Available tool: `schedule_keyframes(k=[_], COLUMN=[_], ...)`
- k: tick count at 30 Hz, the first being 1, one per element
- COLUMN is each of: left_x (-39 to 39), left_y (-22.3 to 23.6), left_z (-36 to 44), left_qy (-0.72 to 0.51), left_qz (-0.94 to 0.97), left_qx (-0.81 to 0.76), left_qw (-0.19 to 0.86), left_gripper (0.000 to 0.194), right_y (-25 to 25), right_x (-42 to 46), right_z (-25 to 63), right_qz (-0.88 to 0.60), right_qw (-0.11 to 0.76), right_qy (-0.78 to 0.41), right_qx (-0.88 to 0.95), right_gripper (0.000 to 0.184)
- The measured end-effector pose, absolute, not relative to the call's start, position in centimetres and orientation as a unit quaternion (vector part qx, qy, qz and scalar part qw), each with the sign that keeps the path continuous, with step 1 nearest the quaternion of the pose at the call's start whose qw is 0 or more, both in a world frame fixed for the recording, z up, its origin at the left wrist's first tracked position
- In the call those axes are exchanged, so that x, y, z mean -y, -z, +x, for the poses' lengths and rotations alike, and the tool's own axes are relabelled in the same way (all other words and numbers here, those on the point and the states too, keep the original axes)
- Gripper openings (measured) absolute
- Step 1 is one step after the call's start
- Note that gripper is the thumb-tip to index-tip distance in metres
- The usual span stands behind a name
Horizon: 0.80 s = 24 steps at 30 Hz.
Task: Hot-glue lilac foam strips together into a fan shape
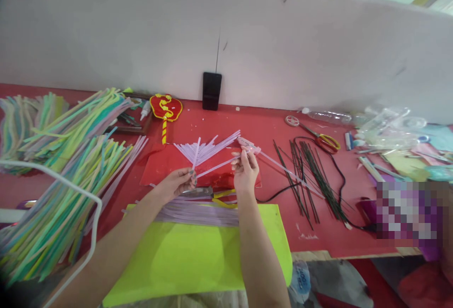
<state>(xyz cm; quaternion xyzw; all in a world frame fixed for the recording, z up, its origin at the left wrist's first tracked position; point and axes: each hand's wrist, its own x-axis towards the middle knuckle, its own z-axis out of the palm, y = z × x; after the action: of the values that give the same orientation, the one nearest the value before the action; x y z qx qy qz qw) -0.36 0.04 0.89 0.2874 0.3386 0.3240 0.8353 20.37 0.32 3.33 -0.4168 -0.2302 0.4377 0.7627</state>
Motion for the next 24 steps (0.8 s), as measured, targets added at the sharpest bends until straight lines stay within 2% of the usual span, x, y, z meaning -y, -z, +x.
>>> schedule_keyframes(k=[14,24], left_x=[0.01,-0.11], left_y=[-1.36,-0.93], left_z=[-0.31,-0.25], left_qy=[-0.325,-0.337], left_qz=[0.285,0.315], left_qx=[-0.343,-0.339], left_qw=[0.834,0.820], left_gripper=[0.017,0.036], right_y=[-3.75,-3.51], right_x=[-0.29,-0.33], right_z=[20.08,20.03], right_qz=[-0.438,-0.449], right_qw=[0.755,0.755], right_qy=[-0.432,-0.408], right_qx=[0.227,0.248], right_gripper=[0.032,0.036])
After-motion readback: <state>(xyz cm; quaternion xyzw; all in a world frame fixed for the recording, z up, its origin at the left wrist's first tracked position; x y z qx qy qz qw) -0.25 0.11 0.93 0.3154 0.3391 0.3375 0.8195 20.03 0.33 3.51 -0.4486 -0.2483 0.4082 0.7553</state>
